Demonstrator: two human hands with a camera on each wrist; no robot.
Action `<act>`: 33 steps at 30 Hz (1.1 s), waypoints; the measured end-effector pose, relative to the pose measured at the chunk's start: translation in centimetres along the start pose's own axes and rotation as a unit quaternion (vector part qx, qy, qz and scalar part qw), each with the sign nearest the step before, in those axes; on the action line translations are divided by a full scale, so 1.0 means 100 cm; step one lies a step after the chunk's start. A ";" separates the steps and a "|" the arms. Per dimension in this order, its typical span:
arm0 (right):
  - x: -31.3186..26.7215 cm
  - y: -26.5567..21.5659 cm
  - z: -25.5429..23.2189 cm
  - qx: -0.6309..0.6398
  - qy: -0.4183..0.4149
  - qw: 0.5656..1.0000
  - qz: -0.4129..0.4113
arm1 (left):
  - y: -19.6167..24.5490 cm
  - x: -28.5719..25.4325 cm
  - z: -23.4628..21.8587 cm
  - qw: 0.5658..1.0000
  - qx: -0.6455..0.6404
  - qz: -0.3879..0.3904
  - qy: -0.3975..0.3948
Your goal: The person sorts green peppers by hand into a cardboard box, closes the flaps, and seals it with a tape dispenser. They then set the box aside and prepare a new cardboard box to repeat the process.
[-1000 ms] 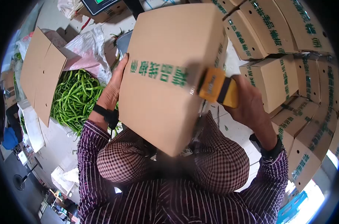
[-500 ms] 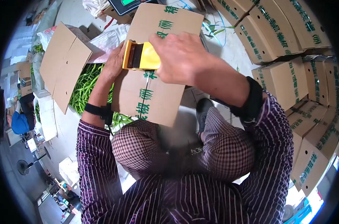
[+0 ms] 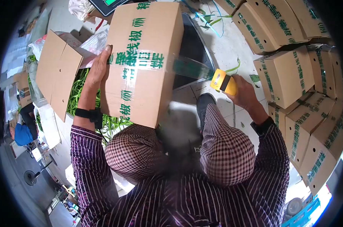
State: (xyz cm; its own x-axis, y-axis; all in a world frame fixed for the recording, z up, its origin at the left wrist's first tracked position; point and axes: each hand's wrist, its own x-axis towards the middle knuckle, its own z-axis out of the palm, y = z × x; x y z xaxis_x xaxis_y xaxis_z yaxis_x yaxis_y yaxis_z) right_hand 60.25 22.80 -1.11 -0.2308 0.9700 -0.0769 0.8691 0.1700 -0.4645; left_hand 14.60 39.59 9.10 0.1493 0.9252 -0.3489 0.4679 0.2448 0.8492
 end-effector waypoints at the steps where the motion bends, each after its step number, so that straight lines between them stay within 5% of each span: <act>1: -0.001 0.010 0.012 0.001 0.000 1.000 0.000 | -0.001 0.002 0.001 1.000 0.001 -0.001 0.000; 5: 0.018 -0.003 0.031 0.043 0.062 0.995 -0.061 | 0.002 -0.002 0.003 0.999 -0.022 -0.027 0.006; 7: 0.050 -0.028 0.032 -0.060 -0.091 0.993 0.049 | 0.006 0.002 0.005 0.999 -0.025 -0.024 0.011; 10: 0.103 -0.071 0.035 -0.132 -0.127 0.983 0.010 | 0.001 0.002 0.000 0.999 -0.011 -0.045 -0.003; 12: 0.127 -0.089 0.038 -0.132 -0.128 0.979 -0.085 | 0.002 0.003 0.007 1.000 -0.009 -0.020 0.014; 16: 0.136 -0.095 0.026 -0.199 -0.167 0.959 -0.116 | 0.011 -0.001 0.009 1.000 0.014 0.018 0.022; 18: 0.118 -0.088 0.049 -0.433 -0.098 0.853 -0.275 | 0.028 -0.009 0.022 0.996 0.071 0.036 0.046; 19: 0.122 -0.056 0.082 -0.355 -0.057 0.869 -0.339 | 0.016 -0.004 0.024 0.994 0.067 0.079 0.033; 21: 0.123 -0.060 0.073 -0.204 -0.127 0.930 -0.278 | 0.020 -0.008 0.020 0.994 0.065 0.084 0.012; 22: 0.117 -0.088 0.029 -0.210 -0.257 0.932 -0.145 | 0.014 -0.013 0.027 0.995 0.058 0.077 0.005; 23: 0.106 -0.075 0.020 -0.128 -0.202 0.957 -0.167 | 0.013 -0.007 0.027 0.995 0.046 0.094 0.006; 24: 0.093 -0.046 0.007 -0.044 -0.146 0.970 -0.191 | 0.025 -0.006 0.027 0.994 0.033 0.108 0.010; 25: 0.073 0.006 0.002 0.053 -0.225 0.963 -0.136 | 0.033 -0.013 0.037 0.995 -0.046 0.076 -0.041; 26: 0.061 0.041 0.002 0.147 -0.300 0.939 -0.078 | 0.021 -0.008 0.047 0.986 0.041 0.157 -0.029; 27: 0.063 -0.009 -0.056 0.142 -0.304 0.938 -0.082 | 0.033 -0.018 0.062 0.986 0.018 0.159 -0.044; 28: 0.060 -0.073 -0.128 0.232 -0.204 0.951 -0.029 | 0.060 -0.029 0.073 0.979 0.122 0.150 -0.057; 30: 0.038 -0.018 -0.172 0.439 -0.191 0.827 0.294 | 0.068 -0.037 0.124 0.942 0.238 0.238 0.005; 31: 0.021 0.034 -0.191 0.555 -0.203 0.747 0.306 | 0.075 -0.042 0.146 0.932 0.240 0.273 0.007; 32: 0.011 0.022 -0.200 0.676 -0.079 0.684 0.262 | 0.082 -0.045 0.164 0.919 0.243 0.310 0.009; 33: 0.020 -0.012 -0.209 0.657 0.061 0.696 0.283 | 0.083 -0.044 0.181 0.919 0.240 0.313 0.010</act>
State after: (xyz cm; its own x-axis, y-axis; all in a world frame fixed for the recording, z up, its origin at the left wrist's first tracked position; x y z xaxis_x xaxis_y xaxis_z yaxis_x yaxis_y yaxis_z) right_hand 67.90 28.22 17.69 0.0947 0.8382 -0.5370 -0.3646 -0.4728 -0.8022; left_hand 33.60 32.28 10.47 0.5064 0.8475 0.1594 0.6273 -0.4889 0.6062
